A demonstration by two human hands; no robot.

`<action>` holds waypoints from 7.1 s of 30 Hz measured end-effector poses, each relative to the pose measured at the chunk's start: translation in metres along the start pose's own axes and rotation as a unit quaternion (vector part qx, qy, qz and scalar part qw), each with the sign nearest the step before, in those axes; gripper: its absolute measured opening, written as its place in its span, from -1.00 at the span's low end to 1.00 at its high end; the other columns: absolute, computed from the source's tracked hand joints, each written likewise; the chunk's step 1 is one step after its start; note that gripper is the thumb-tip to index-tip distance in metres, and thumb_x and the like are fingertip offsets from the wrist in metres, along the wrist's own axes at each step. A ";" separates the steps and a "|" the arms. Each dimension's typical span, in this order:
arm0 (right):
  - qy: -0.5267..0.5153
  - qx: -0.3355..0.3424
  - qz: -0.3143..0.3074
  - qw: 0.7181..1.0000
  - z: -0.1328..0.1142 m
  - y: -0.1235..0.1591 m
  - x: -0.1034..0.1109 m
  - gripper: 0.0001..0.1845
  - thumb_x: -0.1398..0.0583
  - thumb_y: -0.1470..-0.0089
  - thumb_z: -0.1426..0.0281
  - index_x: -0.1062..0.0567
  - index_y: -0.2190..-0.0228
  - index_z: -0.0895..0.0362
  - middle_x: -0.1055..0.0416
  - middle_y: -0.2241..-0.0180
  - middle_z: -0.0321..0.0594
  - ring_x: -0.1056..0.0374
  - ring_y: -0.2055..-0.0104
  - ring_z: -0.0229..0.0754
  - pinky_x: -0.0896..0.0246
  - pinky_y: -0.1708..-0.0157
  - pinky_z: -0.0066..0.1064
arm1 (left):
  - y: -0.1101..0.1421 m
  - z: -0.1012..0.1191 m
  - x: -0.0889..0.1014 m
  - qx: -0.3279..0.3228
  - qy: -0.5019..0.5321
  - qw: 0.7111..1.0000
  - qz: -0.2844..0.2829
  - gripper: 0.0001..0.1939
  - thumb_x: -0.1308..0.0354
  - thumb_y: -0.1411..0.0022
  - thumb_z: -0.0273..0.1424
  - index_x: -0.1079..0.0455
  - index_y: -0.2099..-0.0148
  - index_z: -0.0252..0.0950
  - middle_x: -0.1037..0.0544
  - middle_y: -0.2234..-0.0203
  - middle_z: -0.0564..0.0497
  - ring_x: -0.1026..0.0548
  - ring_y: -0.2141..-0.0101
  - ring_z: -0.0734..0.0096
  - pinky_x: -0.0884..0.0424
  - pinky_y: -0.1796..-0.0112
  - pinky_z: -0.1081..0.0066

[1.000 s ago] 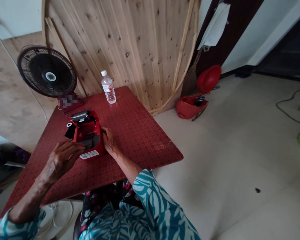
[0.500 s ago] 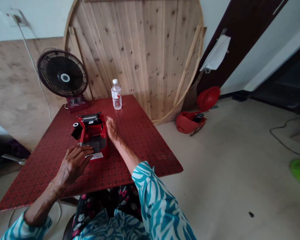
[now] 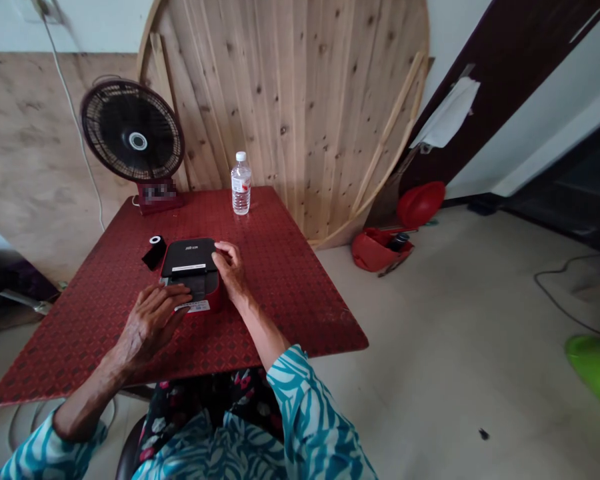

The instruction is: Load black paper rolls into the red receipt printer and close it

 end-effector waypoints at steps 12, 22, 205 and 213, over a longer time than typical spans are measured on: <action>-0.079 -0.064 -0.010 0.995 0.013 0.001 -0.004 -0.65 -0.24 0.04 0.26 -0.51 0.15 0.00 -0.52 0.09 -0.26 -0.40 0.02 -0.12 -0.25 -0.09 -0.16 | 0.000 -0.055 0.005 0.091 -0.028 0.995 0.006 -0.46 0.12 -0.40 -0.05 -0.37 -0.13 -0.34 -0.49 -0.08 -0.27 -0.40 -0.10 -0.01 -0.26 -0.04 0.05; -0.074 -0.032 -0.023 0.996 0.018 0.001 -0.005 -0.63 -0.23 -0.01 0.23 -0.48 0.10 -0.01 -0.49 0.02 -0.25 -0.34 -0.10 -0.09 -0.22 -0.13 -0.12 | 0.008 -0.057 -0.001 0.146 0.053 0.988 0.008 -0.48 0.04 -0.34 -0.02 -0.43 -0.11 -0.27 -0.49 -0.11 -0.20 -0.40 -0.11 -0.01 -0.18 -0.13 0.03; -0.022 -0.006 0.006 1.000 0.039 -0.003 -0.001 -0.70 -0.09 -0.13 0.25 -0.51 0.13 -0.04 -0.49 0.05 -0.30 -0.35 -0.08 -0.18 -0.16 -0.16 -0.26 | -0.044 -0.023 0.019 -0.037 0.028 0.994 -0.099 -0.79 -0.09 -0.34 -0.31 -0.56 0.21 -0.17 -0.65 0.32 -0.01 -0.56 0.27 0.28 -0.36 0.14 0.25; -0.042 -0.035 0.014 0.998 0.042 -0.001 -0.003 -0.62 -0.10 -0.11 0.22 -0.45 0.04 -0.01 -0.47 0.00 -0.24 -0.34 -0.10 -0.15 -0.16 -0.16 -0.22 | -0.027 -0.006 0.016 -0.085 -0.047 0.994 -0.051 -0.85 -0.12 -0.32 -0.44 -0.51 0.13 -0.23 -0.63 0.26 -0.06 -0.54 0.26 0.27 -0.34 0.07 0.20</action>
Point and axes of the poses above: each hand's wrist, its own y-axis away from the middle knuckle, its own x-axis out of the back of the hand, z = x × y, the point moved 5 cm from there along -y, towards the middle knuckle
